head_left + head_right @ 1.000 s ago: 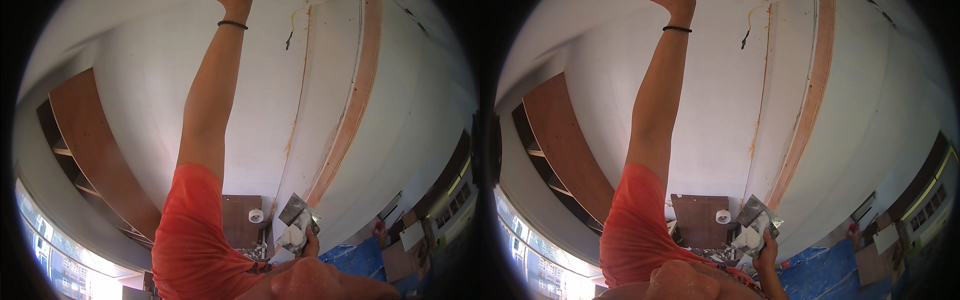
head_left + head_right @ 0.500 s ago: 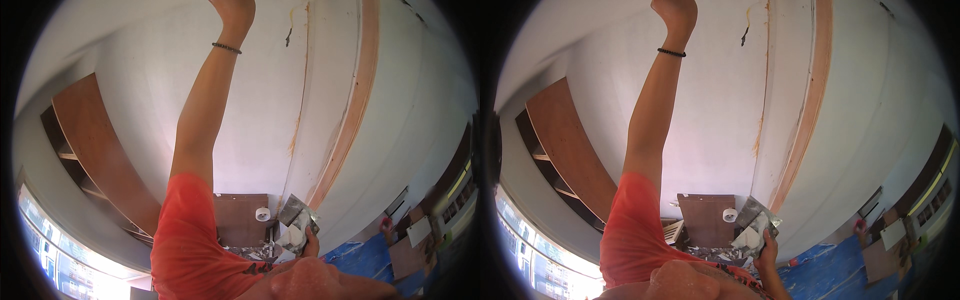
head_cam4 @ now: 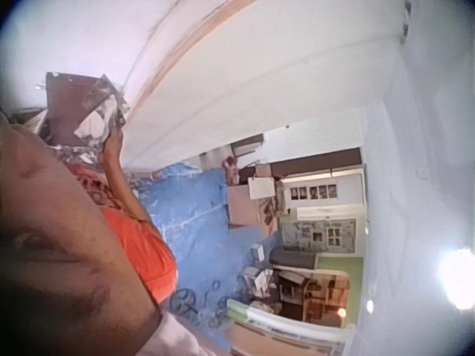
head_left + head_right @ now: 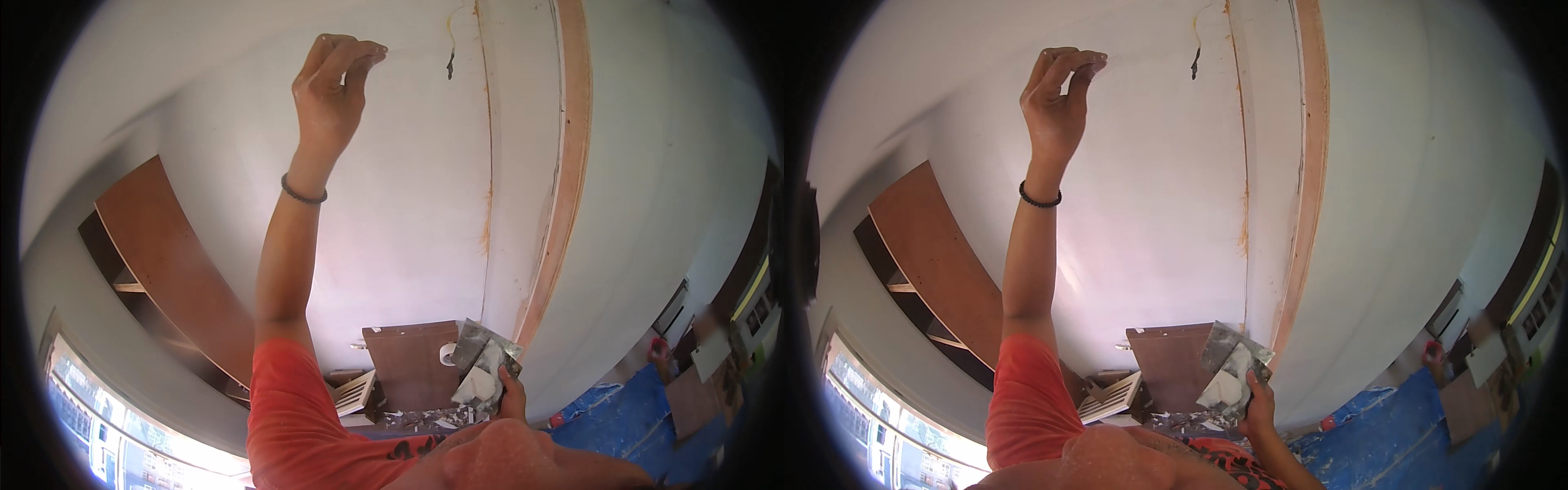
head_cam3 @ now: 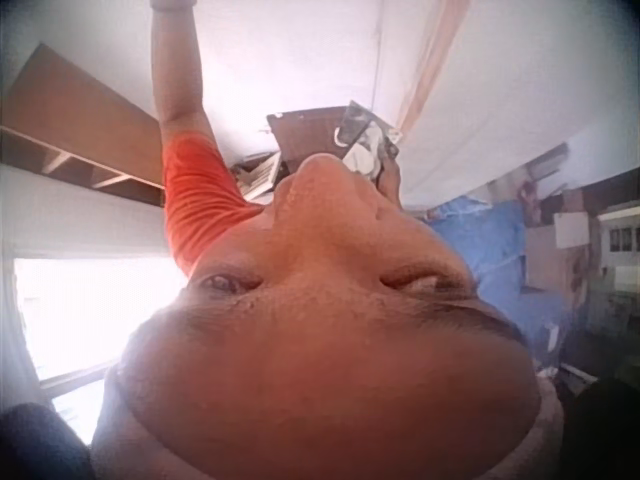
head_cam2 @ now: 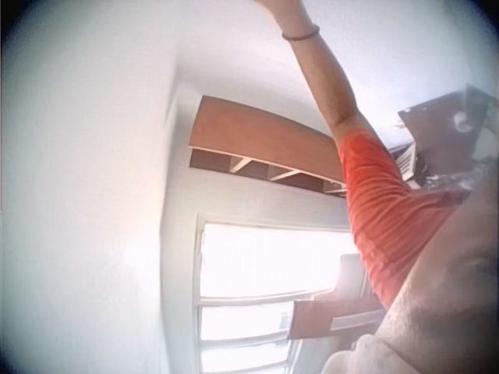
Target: The person uses a utility knife to scrape a vertical seam on a wall, then applies plaster with a trowel and smooths it with a putty knife. The person repeatedly scoops plaster and applies it to the same area while another person works in the background.
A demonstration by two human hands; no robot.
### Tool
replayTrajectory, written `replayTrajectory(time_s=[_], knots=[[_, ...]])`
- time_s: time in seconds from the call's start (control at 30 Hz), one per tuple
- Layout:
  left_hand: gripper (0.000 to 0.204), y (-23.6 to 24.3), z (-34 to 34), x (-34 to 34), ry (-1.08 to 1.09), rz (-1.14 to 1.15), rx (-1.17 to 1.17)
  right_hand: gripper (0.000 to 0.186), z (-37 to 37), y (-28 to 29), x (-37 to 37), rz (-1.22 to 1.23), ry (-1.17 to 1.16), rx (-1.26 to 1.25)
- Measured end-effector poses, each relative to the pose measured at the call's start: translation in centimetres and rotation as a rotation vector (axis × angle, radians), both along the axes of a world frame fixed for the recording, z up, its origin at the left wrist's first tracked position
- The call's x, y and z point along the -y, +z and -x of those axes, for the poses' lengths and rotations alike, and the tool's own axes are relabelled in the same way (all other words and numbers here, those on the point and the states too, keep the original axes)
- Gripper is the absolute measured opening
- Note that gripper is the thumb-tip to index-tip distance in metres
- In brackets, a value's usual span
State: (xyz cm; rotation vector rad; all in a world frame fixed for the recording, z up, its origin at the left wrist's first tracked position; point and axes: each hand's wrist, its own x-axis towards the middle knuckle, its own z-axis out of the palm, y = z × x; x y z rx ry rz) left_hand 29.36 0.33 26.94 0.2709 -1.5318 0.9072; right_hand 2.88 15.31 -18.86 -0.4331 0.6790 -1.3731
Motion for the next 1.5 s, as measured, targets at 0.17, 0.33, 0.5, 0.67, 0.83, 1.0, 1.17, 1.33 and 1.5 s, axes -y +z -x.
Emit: replayTrajectory(time_s=[0.17,0.33,0.5,0.67,0.83,1.0,1.17,1.33,1.5], knots=[[0.013,3.3,-1.6,-2.7,0.023,-0.039,-0.029,0.04,0.3,1.1,-0.2,-0.015,0.043,-0.022],[0.022,8.9,0.1,-2.8,-0.088,0.155,-0.316,0.04,0.9,1.3,0.3,-0.03,0.07,-0.068],[0.045,10.9,-0.2,-3.0,-0.09,0.286,-0.517,0.04,1.1,1.3,0.6,-0.007,0.105,-0.058],[0.051,12.2,-1.6,-2.8,-0.146,0.292,-0.574,0.04,0.9,2.1,0.3,-0.013,0.085,-0.075],[0.052,13.0,-3.4,-2.6,-0.112,0.35,-0.571,0.04,0.7,1.7,0.4,0.004,0.056,-0.087],[0.054,13.3,-3.6,-1.9,-0.122,0.326,-0.578,0.041,0.7,0.6,0.8,0.007,0.065,-0.047],[0.059,13.5,-4.0,-2.0,-0.105,0.379,-0.596,0.04,0.4,0.7,0.7,0.004,0.068,-0.033],[0.062,13.8,-4.3,-2.0,-0.1,0.355,-0.623,0.039,0.6,0.9,0.5,-0.021,0.067,-0.06],[0.063,13.8,-4.5,-1.7,-0.114,0.363,-0.593,0.04,0.4,0.9,0.4,-0.026,0.058,-0.071]])
